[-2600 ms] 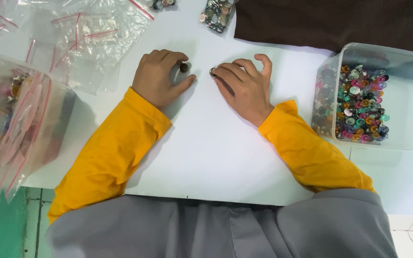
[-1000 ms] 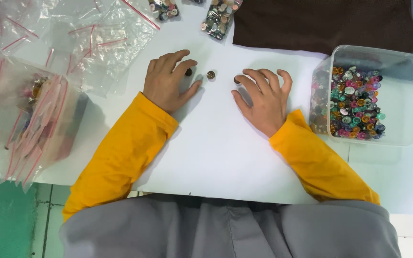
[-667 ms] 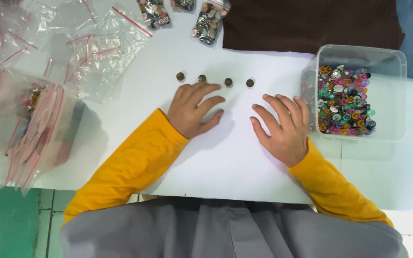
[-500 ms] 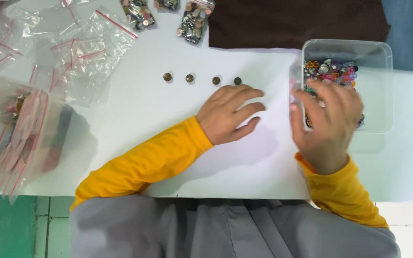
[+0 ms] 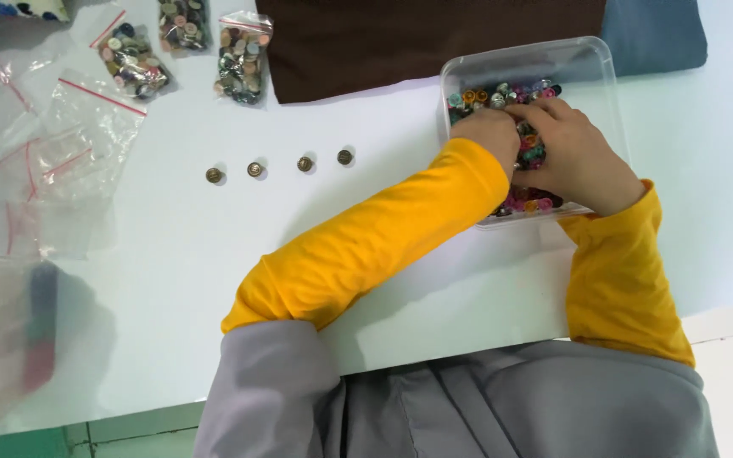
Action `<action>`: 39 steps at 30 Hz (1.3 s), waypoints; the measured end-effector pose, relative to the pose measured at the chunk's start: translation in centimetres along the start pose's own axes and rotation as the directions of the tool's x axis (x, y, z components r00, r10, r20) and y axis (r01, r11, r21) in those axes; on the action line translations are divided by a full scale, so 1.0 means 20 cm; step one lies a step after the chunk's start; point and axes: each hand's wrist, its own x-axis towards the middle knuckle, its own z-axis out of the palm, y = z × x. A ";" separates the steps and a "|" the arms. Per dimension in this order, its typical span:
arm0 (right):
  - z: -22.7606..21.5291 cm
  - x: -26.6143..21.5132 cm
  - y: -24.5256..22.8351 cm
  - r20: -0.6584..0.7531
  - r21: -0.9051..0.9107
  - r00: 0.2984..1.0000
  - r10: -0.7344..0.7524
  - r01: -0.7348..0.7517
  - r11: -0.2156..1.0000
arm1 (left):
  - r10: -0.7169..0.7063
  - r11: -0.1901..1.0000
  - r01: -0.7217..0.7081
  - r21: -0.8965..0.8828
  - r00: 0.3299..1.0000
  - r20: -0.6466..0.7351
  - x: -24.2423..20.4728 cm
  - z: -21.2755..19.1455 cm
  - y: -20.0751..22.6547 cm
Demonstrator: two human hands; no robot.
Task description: Sorting colorful buttons from a container and placing them into small plastic bags
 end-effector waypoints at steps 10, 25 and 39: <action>0.07 -0.02 0.06 -0.127 0.045 0.989 -0.078 0.085 0.995 | 0.181 0.955 -0.194 -0.224 0.980 -0.079 -0.12 -0.21 -0.21; 0.02 -0.05 -0.01 -0.240 0.056 0.970 -0.023 0.037 0.998 | 0.136 0.859 -0.236 -0.454 0.961 -0.241 -0.15 -0.27 -0.28; 0.04 -0.08 0.00 -0.372 -0.015 0.928 0.017 -0.024 1.000 | 0.232 0.483 -0.610 -0.629 0.781 -0.579 -0.20 -0.34 -0.36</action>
